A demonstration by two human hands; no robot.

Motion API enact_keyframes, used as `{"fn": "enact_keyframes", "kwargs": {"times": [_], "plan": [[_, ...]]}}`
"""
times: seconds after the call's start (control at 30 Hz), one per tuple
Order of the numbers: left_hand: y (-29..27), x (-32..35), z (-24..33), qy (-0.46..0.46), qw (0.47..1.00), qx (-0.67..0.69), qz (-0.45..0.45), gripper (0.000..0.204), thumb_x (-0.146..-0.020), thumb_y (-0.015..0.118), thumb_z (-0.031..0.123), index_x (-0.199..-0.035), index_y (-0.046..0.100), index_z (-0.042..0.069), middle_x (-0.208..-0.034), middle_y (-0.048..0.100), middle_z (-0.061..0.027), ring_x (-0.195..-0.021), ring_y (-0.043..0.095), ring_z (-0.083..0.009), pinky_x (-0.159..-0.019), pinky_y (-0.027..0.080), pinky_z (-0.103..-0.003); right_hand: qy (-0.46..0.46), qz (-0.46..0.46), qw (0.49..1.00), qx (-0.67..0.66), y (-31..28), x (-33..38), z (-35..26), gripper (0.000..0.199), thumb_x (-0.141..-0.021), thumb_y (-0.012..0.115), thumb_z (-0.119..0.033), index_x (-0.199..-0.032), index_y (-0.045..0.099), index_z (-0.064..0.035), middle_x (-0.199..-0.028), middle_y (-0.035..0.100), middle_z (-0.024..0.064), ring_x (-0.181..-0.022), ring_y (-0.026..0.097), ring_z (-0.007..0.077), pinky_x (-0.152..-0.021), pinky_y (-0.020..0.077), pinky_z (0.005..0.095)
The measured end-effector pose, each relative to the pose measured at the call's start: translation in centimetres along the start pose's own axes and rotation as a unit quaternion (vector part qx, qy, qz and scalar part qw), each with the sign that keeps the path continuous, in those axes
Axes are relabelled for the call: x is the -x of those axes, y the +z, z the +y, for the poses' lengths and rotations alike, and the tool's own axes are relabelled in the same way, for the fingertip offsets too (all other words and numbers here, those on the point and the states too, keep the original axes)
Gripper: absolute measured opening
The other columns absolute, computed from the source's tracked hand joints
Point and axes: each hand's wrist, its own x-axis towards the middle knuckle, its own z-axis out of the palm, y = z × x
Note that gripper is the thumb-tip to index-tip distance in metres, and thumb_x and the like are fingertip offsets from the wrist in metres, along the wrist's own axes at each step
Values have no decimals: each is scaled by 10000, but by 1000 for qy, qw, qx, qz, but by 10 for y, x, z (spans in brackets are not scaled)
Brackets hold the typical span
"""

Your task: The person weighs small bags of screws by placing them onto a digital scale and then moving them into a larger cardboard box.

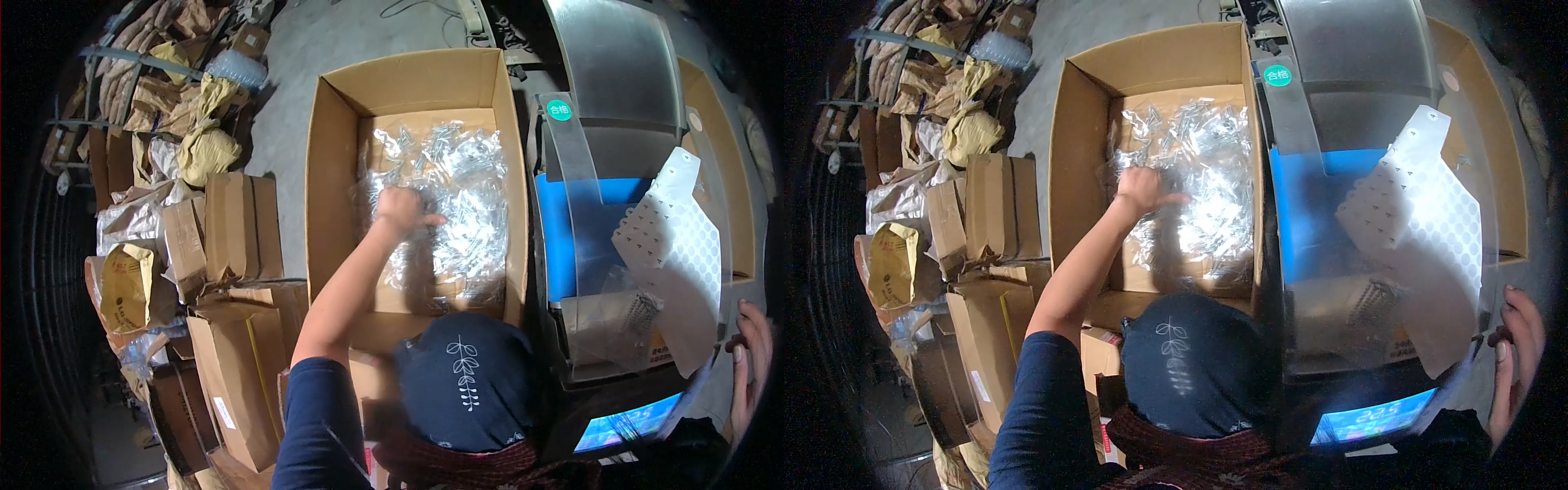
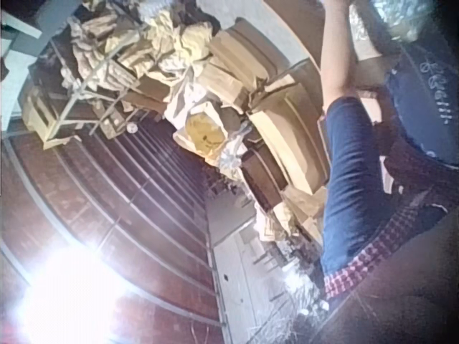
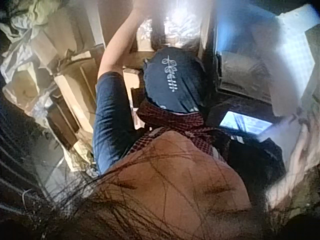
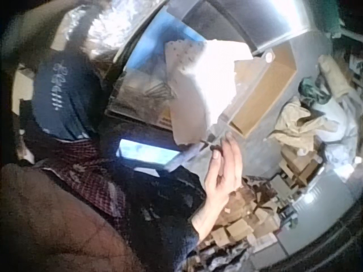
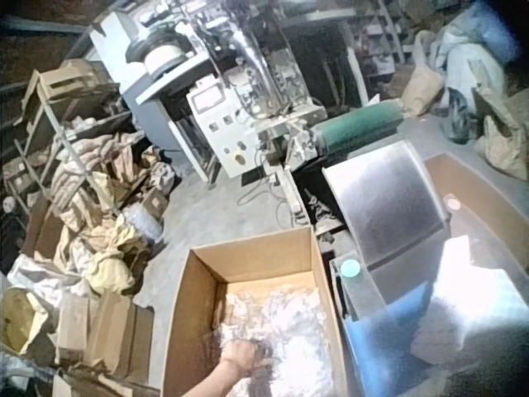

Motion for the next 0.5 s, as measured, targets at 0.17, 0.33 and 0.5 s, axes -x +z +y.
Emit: {"fn": "enact_keyframes", "kwargs": {"times": [0.17, 0.33, 0.5], "plan": [[-4, -12, -6, 64, 995, -69, -43, 748, -795, 438, 779, -834, 730, 91, -855, 709, -85, -867, 681, -212, -814, 508, -363, -23, 17, 1000, -3, 3, -2, -1, 382, -1004, 358, -121, -1361, 424, 0, -1454, 380, 187, -1360, 383, 292, -1139, 315, 426], [-10, -29, -21, 102, 991, -81, -43, 342, -881, 537, 382, -934, 739, 111, -952, 722, -78, -957, 676, -238, -844, 506, -362, -38, 3, 999, -7, -4, -3, 2, 394, -1008, 377, -151, -1361, 446, 10, -1425, 420, 190, -1336, 416, 295, -1129, 331, 433], [7, -45, -22, 63, 996, -63, -28, 325, -859, 533, 358, -939, 738, 118, -995, 724, -86, -972, 680, -239, -825, 523, -377, -22, 18, 999, -23, 5, -9, 3, 376, -1011, 383, -165, -1318, 508, 14, -1393, 467, 198, -1310, 452, 296, -1115, 351, 435]]}}
